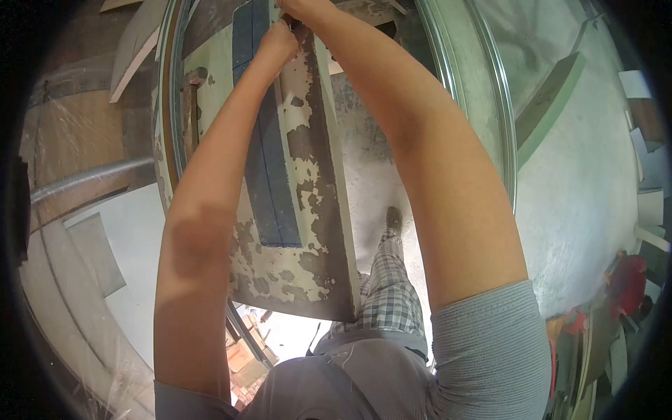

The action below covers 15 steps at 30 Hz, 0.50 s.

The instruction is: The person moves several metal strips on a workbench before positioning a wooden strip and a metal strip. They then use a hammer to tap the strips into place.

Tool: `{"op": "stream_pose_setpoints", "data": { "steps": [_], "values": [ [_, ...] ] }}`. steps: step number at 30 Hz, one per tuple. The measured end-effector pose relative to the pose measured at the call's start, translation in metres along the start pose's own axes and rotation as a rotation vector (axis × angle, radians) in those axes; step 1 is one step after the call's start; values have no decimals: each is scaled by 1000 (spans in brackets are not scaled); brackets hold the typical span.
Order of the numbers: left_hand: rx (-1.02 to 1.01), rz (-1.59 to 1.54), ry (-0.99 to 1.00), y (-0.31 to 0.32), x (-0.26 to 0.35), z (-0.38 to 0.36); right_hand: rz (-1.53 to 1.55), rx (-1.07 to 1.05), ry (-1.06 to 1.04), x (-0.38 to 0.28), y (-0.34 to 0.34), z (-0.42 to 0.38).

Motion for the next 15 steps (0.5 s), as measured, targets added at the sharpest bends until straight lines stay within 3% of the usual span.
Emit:
{"op": "stream_pose_setpoints", "data": {
  "steps": [2, 5, 8, 10, 11, 13, 15],
  "values": [
    [12, -78, -13, 6, -6, 14, 12, -65, -5, -5, 2, 0],
    [-34, 105, -34, 26, -25, 34, 28, 70, 72, -3, -26, -13],
    [16, 17, -17, 31, -32, 46, 64, 67, 33, 1, -27, -13],
    [-84, -273, -188, 36, -40, 50, 57, 160, -25, 2, -25, -1],
    [-82, -275, -187, 35, -35, 55, 56, 162, -27, 5, -18, 7],
    [65, 13, 38, 21, -14, 69, 109, 169, -38, 8, -9, 25],
    [40, -15, 0, 20, -15, 80, 100, 184, -64, 8, -3, 40]
  ]
}}
Point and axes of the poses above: each hand's wrist, its own z-axis towards the middle knuckle, its own y-axis out of the palm, x = y × z, the point moved 9 cm from there along z, towards the middle knuckle, and after that the axes turned 11 degrees about x, right-handed, at the moved point
